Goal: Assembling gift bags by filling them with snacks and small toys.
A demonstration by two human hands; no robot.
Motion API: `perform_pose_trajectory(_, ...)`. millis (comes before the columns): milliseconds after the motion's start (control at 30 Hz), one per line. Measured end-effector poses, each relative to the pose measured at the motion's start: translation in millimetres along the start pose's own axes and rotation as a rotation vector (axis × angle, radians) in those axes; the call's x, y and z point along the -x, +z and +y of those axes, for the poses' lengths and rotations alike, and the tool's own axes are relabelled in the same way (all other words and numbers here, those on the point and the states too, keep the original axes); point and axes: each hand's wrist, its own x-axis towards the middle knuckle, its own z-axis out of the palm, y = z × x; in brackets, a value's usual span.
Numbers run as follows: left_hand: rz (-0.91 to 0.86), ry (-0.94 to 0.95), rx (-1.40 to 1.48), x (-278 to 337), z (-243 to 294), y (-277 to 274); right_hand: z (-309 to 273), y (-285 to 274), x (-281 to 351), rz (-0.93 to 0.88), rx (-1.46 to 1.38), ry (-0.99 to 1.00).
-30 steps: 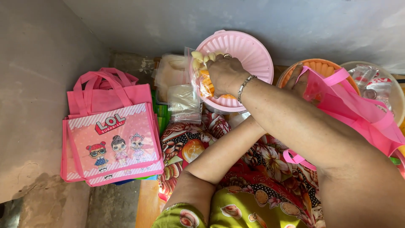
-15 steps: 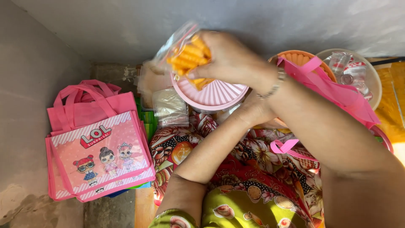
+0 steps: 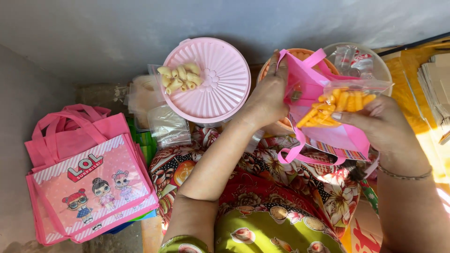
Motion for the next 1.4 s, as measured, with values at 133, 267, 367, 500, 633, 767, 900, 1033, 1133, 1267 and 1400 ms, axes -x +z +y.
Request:
perform_pose_trajectory(133,-0.036,-0.015,0.007,0,6,0,-3,12,1,0.026,0.084,-0.248)
perform_pose_trajectory(267,0.019,0.061,-0.074,0,3,3,33,5,-24,0.262,0.353,-0.479)
perform_pose_trajectory(367,0.006,0.054,-0.070,-2,3,5,62,2,-53,0.212,0.150,-0.314)
perform_pose_trajectory(500,-0.083,-0.118,0.067,-4,20,-7,108,-7,-95,0.116,0.080,-0.153)
perform_pose_trajectory(633,-0.069,-0.114,0.069,-6,22,-12,99,-5,-111,0.125,0.057,-0.155)
perform_pose_trajectory(767,-0.066,-0.141,0.099,-10,22,-12,111,1,-128,0.173,0.055,-0.070)
perform_pose_trajectory(900,-0.049,-0.146,0.133,-12,24,-13,88,13,-126,0.262,0.341,0.048)
perform_pose_trajectory(1033,-0.038,-0.152,0.129,-12,22,-12,76,-6,-101,0.219,0.594,0.120)
perform_pose_trajectory(1133,-0.008,-0.075,0.013,-15,7,2,9,3,-53,0.149,0.980,0.048)
perform_pose_trajectory(1267,0.018,0.017,-0.094,-17,1,7,-45,20,-16,0.186,1.382,-0.276)
perform_pose_trajectory(1400,-0.028,-0.057,0.071,-20,3,7,-128,68,-14,0.013,1.050,-0.869)
